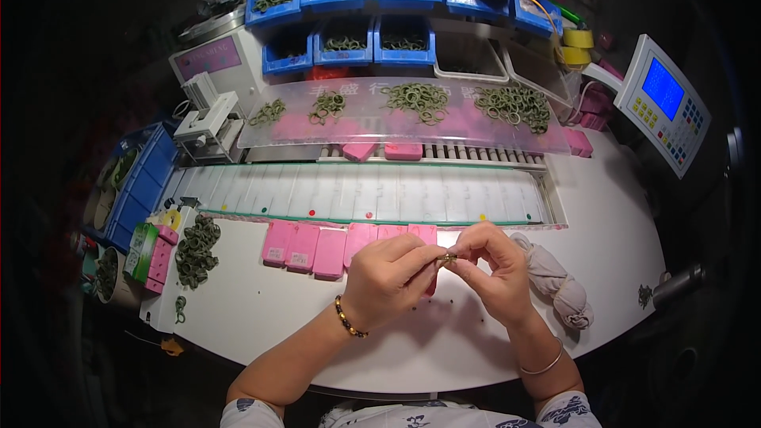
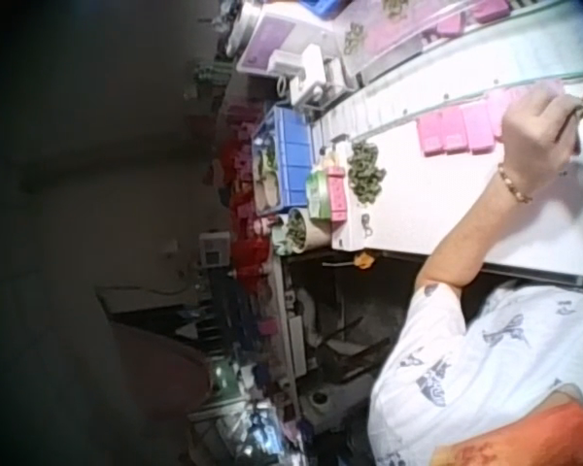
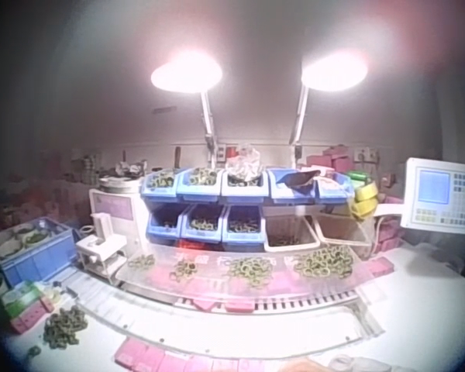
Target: The person wipes pink molds with a cloth, opens them to extract molded rubber rings by hand, closes the molds, and operates a control panel.
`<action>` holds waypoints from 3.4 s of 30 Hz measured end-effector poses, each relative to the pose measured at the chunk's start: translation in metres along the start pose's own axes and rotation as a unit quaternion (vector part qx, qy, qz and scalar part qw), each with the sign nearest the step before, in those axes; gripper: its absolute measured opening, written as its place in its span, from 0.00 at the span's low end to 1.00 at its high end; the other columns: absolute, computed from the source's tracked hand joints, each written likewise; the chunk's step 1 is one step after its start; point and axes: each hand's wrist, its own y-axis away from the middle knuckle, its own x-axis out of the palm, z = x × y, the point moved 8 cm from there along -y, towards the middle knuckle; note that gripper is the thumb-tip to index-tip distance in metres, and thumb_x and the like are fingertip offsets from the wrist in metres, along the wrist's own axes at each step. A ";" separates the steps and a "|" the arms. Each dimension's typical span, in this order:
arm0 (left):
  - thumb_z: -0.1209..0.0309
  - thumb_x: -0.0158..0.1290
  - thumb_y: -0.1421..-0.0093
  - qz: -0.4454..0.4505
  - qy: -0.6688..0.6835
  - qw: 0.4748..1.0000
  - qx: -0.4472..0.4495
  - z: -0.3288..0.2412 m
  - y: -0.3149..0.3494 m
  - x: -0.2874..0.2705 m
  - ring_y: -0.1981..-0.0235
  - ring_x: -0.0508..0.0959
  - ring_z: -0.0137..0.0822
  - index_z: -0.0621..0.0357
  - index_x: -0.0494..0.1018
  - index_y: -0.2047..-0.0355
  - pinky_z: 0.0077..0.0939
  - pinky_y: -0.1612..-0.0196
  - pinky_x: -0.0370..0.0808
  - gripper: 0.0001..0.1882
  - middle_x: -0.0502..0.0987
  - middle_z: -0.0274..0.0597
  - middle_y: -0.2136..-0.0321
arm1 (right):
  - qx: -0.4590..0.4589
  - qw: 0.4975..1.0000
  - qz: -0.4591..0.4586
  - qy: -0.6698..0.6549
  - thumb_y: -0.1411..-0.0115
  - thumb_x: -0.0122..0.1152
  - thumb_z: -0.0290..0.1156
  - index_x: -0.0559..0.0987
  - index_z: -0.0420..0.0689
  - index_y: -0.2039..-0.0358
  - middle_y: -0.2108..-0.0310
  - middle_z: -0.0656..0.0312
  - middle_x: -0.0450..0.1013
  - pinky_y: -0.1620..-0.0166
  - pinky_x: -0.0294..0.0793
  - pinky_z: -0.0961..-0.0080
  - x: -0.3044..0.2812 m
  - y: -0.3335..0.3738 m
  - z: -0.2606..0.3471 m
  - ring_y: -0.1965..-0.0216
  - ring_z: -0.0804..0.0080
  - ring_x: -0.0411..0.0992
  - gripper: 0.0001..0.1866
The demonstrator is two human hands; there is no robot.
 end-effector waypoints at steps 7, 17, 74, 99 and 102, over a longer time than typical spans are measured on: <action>0.81 0.58 0.46 0.013 0.098 0.991 -0.091 0.012 0.005 0.004 0.78 0.77 0.29 0.64 0.76 0.66 0.21 0.76 0.74 0.07 0.76 0.41 0.75 | 0.134 0.969 -0.025 -0.207 0.43 0.62 0.18 0.74 0.40 0.66 0.66 0.66 0.71 0.60 0.71 0.85 0.006 0.002 -0.019 0.65 0.82 0.70 0.06; 0.75 0.55 0.41 0.029 0.197 0.920 -0.337 0.058 0.019 -0.050 0.72 0.73 0.19 0.66 0.75 0.68 0.17 0.68 0.73 0.05 0.76 0.31 0.75 | 0.187 0.964 -0.086 -0.166 0.41 0.57 0.22 0.72 0.40 0.56 0.68 0.66 0.71 0.67 0.65 0.85 -0.008 0.008 -0.037 0.68 0.82 0.67 0.12; 0.71 0.42 0.33 -0.062 0.441 0.744 -0.499 0.039 0.038 0.009 0.80 0.67 0.20 0.55 0.62 0.61 0.14 0.79 0.63 0.03 0.66 0.29 0.76 | -0.287 0.811 0.118 0.496 0.52 0.60 0.30 0.82 0.48 0.59 0.51 0.58 0.74 0.63 0.73 0.68 0.050 0.027 0.091 0.61 0.60 0.72 0.17; 0.56 0.48 0.33 -0.104 0.568 0.658 -0.482 0.052 0.037 0.014 0.65 0.78 0.37 0.59 0.67 0.61 0.35 0.64 0.78 0.17 0.75 0.43 0.66 | -0.071 0.822 0.128 0.550 0.47 0.59 0.22 0.74 0.40 0.50 0.48 0.50 0.71 0.54 0.70 0.65 -0.022 0.019 0.023 0.53 0.56 0.71 0.21; 0.67 0.52 0.35 -0.047 0.579 0.701 -0.413 0.038 0.032 0.011 0.58 0.77 0.30 0.56 0.66 0.59 0.29 0.54 0.76 0.10 0.75 0.40 0.59 | -0.012 0.941 0.112 0.320 0.46 0.64 0.26 0.74 0.40 0.50 0.51 0.52 0.72 0.56 0.72 0.69 -0.002 0.001 0.032 0.56 0.62 0.73 0.22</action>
